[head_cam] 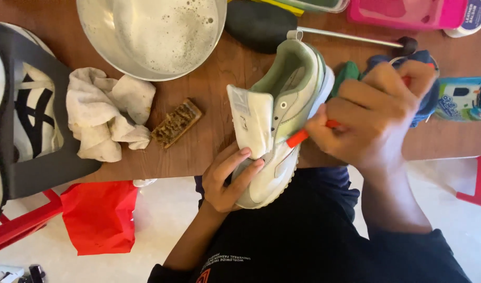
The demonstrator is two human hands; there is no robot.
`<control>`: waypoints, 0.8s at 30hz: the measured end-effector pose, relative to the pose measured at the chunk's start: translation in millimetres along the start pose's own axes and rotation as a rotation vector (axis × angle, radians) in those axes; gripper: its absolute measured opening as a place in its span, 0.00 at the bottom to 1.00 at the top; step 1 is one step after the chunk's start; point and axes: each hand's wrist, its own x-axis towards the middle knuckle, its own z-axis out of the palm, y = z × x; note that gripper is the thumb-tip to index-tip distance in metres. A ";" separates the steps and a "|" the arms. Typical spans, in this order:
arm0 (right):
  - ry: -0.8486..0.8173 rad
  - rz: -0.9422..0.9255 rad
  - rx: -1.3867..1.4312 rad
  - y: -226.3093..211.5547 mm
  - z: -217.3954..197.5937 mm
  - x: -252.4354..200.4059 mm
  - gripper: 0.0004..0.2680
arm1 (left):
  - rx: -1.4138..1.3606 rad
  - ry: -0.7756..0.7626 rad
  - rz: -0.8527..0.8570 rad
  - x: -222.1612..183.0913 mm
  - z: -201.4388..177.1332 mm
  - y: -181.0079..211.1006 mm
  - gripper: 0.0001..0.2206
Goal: Scrubbing the details of a white shoe using a toothbrush and cleaning solution at a workbench.
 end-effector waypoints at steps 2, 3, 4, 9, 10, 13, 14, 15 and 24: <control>-0.032 -0.056 0.033 -13.7 2.3 -2.2 0.13 | -0.019 0.020 -0.011 2.4 1.4 1.3 0.09; -0.072 -0.097 0.062 -21.5 2.2 -4.9 0.13 | -0.051 0.028 -0.027 3.4 1.7 2.5 0.07; -0.069 -0.096 0.057 -20.5 1.8 -4.9 0.13 | -0.053 0.029 -0.022 -0.6 -0.4 3.0 0.07; -0.022 0.464 0.642 -18.1 -0.2 -9.3 0.25 | 0.072 -0.070 -0.029 1.3 -12.3 1.7 0.44; -0.021 0.459 0.646 -16.7 4.8 -14.7 0.25 | 0.078 -0.068 -0.027 1.8 -13.0 2.7 0.44; -0.134 0.409 0.740 -17.8 14.5 -30.7 0.11 | 0.015 -0.038 -0.045 5.2 -14.5 6.2 0.47; -0.153 0.443 0.710 -21.9 15.3 -33.5 0.11 | 0.017 -0.038 -0.039 8.7 -16.3 7.4 0.45; -0.170 0.476 0.680 -25.8 16.1 -36.1 0.13 | 0.020 -0.037 -0.031 12.4 -18.0 8.5 0.45; -0.142 0.481 0.628 -36.9 17.6 -48.2 0.12 | -0.075 -0.608 -0.143 105.7 -52.1 17.9 0.17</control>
